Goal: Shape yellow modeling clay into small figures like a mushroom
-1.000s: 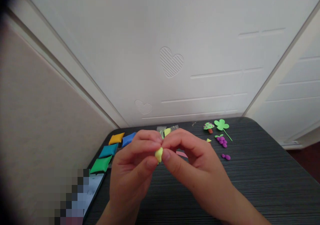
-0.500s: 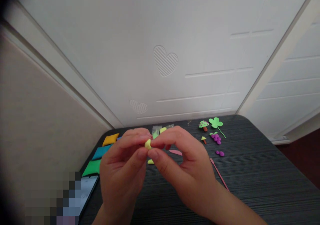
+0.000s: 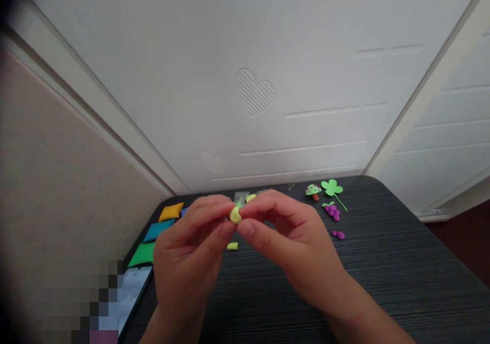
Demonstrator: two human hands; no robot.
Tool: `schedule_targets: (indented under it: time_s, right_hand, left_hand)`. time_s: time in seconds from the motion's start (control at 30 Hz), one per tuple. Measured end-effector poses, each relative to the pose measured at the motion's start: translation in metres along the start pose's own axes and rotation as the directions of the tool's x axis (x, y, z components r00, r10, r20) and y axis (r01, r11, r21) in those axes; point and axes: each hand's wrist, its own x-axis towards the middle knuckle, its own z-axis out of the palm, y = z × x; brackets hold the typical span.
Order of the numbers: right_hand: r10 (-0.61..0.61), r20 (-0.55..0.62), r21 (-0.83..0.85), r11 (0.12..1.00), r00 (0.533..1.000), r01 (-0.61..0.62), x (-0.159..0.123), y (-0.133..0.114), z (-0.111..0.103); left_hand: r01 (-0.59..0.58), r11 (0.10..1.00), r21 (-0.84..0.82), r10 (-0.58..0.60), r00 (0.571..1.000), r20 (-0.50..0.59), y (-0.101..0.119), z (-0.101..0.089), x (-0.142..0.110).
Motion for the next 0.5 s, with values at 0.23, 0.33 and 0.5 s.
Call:
schedule_targets:
  time_s: [0.23,0.33,0.5]
  right_hand:
    - [0.065,0.031,0.047,0.997,0.997,-0.067,0.0006,-0.0022,-0.0046]
    - [0.064,0.037,0.017,0.998,0.997,-0.064,0.0011,-0.0035,-0.0062]
    - [0.083,0.023,-0.037,0.996,0.996,-0.082,0.0015,-0.006,-0.0069]
  left_hand:
    - [-0.127,0.981,0.144,0.119,0.991,0.062,0.0063,-0.0023,0.0025]
    - [-0.165,0.971,0.176,0.153,0.985,0.079,0.007,-0.0029,0.0036]
    - [-0.162,0.966,0.2,0.151,0.986,0.07,0.0054,-0.0029,0.0033]
